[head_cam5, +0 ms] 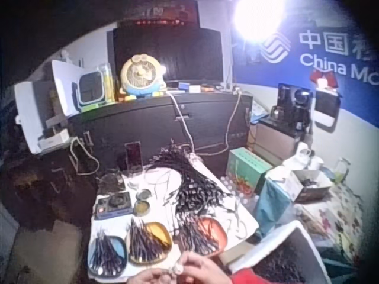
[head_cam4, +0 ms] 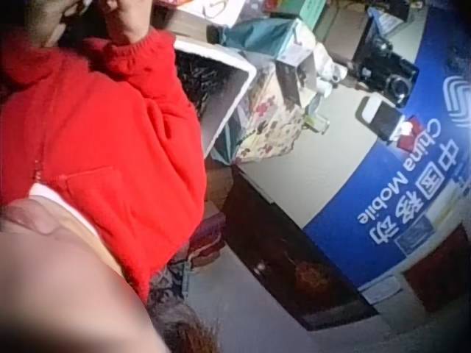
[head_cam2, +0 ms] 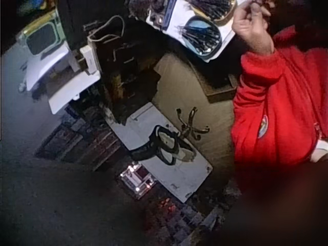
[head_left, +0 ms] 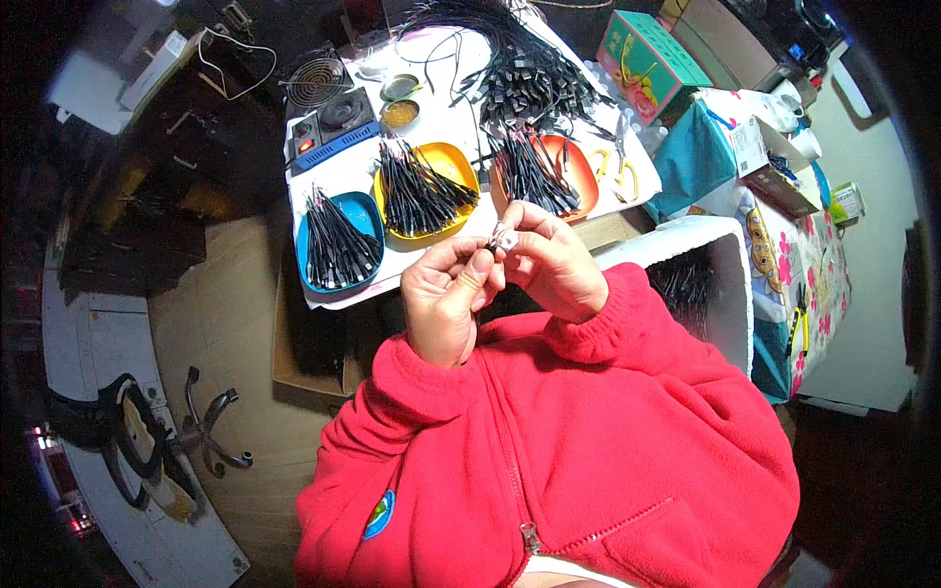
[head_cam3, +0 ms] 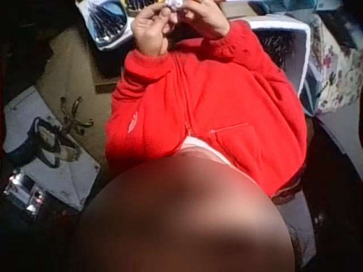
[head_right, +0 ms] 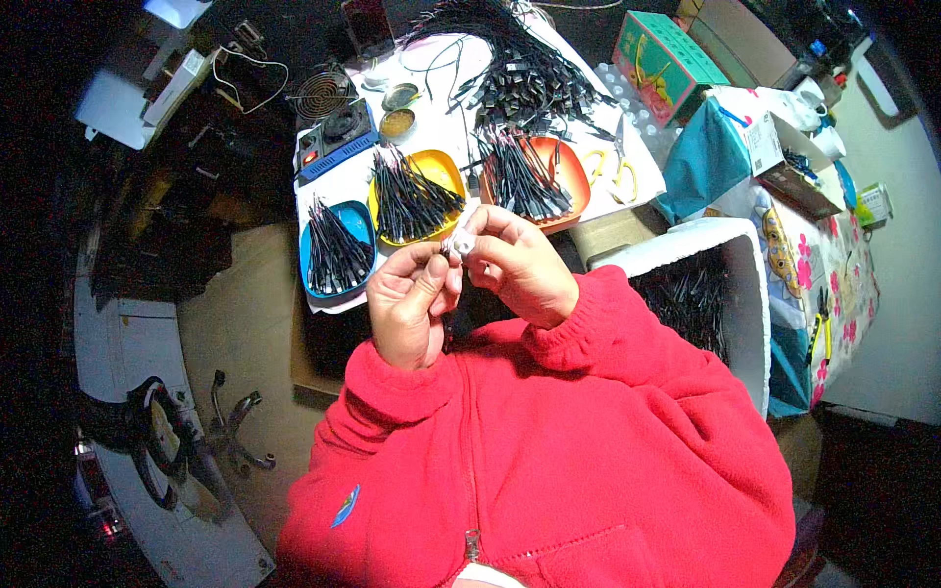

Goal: The person repeatedly picks small black wire components from a tray, attaches a small white piece to the end, and places the finished item into a white box. The process is repeated continuously throughout the clip.

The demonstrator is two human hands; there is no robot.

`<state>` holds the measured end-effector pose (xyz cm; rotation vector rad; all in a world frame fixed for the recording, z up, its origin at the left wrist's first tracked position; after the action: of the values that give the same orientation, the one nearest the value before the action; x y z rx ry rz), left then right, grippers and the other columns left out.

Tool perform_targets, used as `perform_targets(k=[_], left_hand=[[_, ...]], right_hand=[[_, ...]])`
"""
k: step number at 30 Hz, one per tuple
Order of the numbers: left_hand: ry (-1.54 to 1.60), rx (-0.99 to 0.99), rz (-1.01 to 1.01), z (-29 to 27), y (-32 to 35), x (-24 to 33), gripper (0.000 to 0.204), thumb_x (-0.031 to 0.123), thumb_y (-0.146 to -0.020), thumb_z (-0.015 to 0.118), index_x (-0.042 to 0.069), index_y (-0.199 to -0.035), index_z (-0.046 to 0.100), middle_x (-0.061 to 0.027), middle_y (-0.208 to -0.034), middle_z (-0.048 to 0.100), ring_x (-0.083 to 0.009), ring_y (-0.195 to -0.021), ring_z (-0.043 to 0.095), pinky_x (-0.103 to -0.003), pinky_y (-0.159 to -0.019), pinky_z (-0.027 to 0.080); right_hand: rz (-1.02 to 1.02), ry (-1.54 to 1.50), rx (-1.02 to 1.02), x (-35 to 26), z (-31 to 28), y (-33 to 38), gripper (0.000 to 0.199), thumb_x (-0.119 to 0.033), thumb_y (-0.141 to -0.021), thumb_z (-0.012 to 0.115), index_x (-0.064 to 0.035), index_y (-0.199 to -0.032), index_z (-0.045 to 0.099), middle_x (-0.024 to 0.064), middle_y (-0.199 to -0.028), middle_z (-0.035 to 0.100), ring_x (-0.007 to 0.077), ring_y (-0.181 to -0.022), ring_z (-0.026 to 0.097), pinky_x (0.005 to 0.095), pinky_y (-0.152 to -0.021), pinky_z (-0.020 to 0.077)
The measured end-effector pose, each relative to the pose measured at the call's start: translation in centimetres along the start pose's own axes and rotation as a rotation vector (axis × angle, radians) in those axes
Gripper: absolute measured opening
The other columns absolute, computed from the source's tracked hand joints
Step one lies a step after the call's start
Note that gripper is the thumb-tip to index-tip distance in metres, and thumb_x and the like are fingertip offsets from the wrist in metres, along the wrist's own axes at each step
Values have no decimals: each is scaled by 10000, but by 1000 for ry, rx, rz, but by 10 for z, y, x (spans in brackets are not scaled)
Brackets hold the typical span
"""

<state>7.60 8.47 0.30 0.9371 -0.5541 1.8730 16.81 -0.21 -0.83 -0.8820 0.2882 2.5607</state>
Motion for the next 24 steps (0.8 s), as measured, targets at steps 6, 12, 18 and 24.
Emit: perform_targets(k=[6, 12, 18, 24], left_hand=[[-72, 59, -2, -3, -2, 4, 118, 31, -888, 599, -40, -980, 618, -67, -736, 625, -46, -539, 478, -154, -463, 316], [-88, 56, 10, -4, -2, 0, 130, 36, -888, 602, -36, -995, 617, -68, -724, 620, -38, -518, 436, -157, -461, 304], [-3, -18, -118, -10, -6, -6, 132, 69, -890, 604, -24, -982, 622, -105, -761, 635, -64, -498, 447, -169, -457, 330], [-64, -91, -243, -20, -15, -9, 150, 82, -913, 575, -55, -953, 620, -103, -742, 629, -58, -515, 430, -174, -484, 334]], right_hand=[[-273, 437, 102, -24, 5, 6, 152, -67, -874, 604, -29, -1003, 534, 19, -852, 581, 50, -691, 493, 176, -562, 376], [-162, 332, 40, -20, 4, 1, 121, -113, -895, 609, -38, -965, 545, 25, -899, 602, 59, -732, 543, 180, -614, 417], [85, 39, 44, -1, -6, -3, 137, -139, -910, 579, -72, -1007, 510, 11, -849, 578, 116, -692, 576, 231, -625, 463], [232, 30, -32, 2, -10, -14, 150, -160, -920, 576, -46, -1002, 523, 48, -823, 581, 170, -678, 591, 280, -637, 485]])
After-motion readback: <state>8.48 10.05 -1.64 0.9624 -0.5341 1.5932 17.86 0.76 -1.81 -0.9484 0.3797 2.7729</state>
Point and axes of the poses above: each hand's wrist, its own y-axis away from the middle knuckle, its own z-axis out of the palm, x = y × z, the point moved 4 cm from there along -y, towards the middle knuckle
